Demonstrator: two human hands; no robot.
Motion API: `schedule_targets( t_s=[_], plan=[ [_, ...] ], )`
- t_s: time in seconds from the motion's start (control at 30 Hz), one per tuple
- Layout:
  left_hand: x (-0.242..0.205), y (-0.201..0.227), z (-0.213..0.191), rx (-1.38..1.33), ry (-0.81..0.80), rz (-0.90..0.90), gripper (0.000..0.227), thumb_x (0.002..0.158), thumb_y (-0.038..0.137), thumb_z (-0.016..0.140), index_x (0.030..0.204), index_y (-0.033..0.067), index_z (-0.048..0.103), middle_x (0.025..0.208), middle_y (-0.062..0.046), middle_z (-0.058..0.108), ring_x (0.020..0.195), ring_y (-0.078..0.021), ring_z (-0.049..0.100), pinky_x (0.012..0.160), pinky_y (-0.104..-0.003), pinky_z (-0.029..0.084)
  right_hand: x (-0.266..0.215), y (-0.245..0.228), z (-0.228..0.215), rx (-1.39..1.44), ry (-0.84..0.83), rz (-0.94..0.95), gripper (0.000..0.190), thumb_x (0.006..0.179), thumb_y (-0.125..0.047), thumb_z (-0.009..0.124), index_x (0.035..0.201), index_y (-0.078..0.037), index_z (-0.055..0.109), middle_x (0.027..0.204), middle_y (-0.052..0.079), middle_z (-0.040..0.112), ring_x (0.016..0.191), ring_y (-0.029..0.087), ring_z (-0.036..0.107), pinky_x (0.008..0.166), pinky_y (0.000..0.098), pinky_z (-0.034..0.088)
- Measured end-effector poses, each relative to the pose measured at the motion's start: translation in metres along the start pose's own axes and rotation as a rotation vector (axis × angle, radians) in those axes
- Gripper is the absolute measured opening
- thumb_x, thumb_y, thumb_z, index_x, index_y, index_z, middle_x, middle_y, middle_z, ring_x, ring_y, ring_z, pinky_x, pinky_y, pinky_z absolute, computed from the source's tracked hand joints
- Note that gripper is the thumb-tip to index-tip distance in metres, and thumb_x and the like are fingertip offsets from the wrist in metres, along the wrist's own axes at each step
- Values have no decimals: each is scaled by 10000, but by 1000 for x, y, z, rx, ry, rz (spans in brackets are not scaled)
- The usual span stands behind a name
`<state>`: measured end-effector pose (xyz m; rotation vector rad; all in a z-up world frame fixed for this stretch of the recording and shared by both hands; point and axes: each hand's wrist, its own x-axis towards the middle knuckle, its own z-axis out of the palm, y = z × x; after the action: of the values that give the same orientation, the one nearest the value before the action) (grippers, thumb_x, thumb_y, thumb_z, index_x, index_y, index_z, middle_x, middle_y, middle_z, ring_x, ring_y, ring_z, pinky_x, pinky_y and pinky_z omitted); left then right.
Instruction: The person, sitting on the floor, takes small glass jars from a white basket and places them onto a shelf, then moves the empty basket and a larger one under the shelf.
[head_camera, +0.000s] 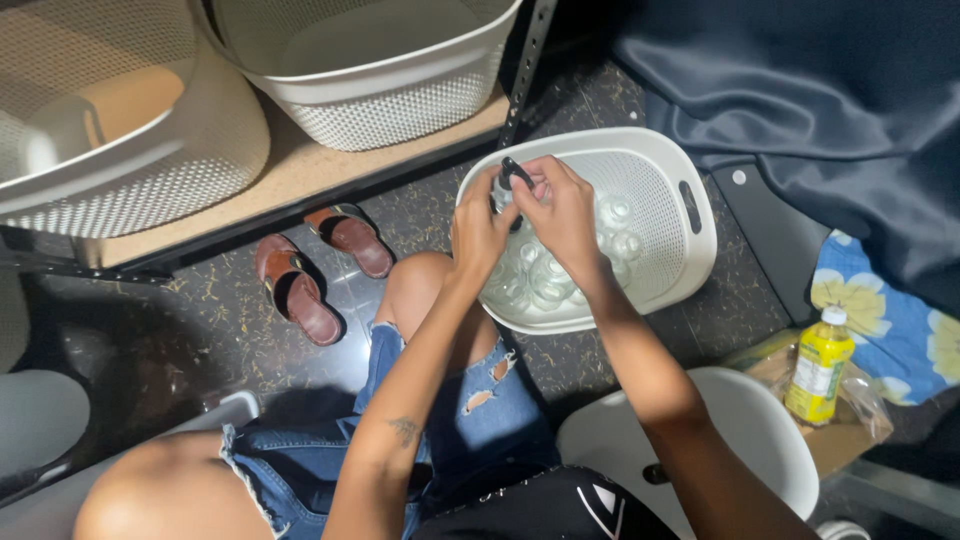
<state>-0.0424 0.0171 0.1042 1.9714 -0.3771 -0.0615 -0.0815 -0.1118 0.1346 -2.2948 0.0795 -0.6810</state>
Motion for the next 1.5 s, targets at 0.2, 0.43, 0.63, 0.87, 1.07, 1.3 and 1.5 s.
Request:
schedule_targets(
  t_s=[0.2, 0.43, 0.63, 0.87, 1.07, 1.3, 1.5],
  plan=[
    [2, 41, -68, -124, -83, 152, 545, 942, 215, 732, 1410, 41, 511, 1228, -266, 677, 1192, -442, 650, 969, -446, 597, 19, -51, -48, 263, -255, -68, 720, 802, -215, 909, 1430, -85, 582, 1240, 112, 662, 1032, 198, 642, 842, 329, 552],
    [2, 148, -175, -69, -80, 307, 502, 979, 229, 683, 1385, 72, 433, 1218, -244, 659, 1120, -424, 689, 923, -504, 608, 52, -103, -39, 393, -168, -125, 527, 849, -80, 869, 1325, -17, 651, 1182, 130, 701, 1013, 174, 675, 798, 286, 600],
    [35, 202, -236, 83, 108, 561, 431, 1050, 238, 518, 1439, 116, 379, 1407, -92, 580, 1141, -289, 582, 999, -378, 437, 123, -208, -51, 291, -61, -320, 376, 934, -101, 715, 1279, -49, 576, 1144, 74, 714, 910, 116, 621, 769, 271, 546],
    [142, 207, -274, -157, 587, 706, 254, 959, 193, 695, 1150, 97, 559, 1070, -107, 659, 977, -203, 746, 902, -309, 612, 258, -244, 6, 333, 92, -512, 346, 899, -77, 660, 1229, -86, 554, 1110, 53, 737, 887, 162, 717, 761, 281, 615],
    [244, 136, -267, 81, 702, 455, 473, 941, 140, 532, 1402, 46, 489, 1162, -235, 607, 1137, -427, 627, 1026, -469, 477, 348, -224, 78, 138, 71, -374, 291, 848, -262, 732, 1060, -89, 633, 851, 88, 714, 802, 298, 662, 721, 400, 499],
    [311, 108, -263, 165, 661, 297, 212, 870, 17, 386, 894, -78, 573, 895, -355, 672, 890, -564, 645, 808, -603, 492, 438, -175, 156, 58, 3, -406, 408, 803, -373, 703, 1100, -109, 610, 1009, 182, 749, 970, 456, 710, 704, 491, 529],
    [342, 101, -269, 211, 524, 51, 351, 814, 27, 412, 1028, -129, 643, 1080, -377, 676, 1081, -554, 629, 917, -520, 524, 478, -178, 175, -40, -38, -367, 284, 917, -394, 609, 1000, -122, 624, 949, 182, 752, 952, 431, 731, 722, 476, 545]
  ],
)
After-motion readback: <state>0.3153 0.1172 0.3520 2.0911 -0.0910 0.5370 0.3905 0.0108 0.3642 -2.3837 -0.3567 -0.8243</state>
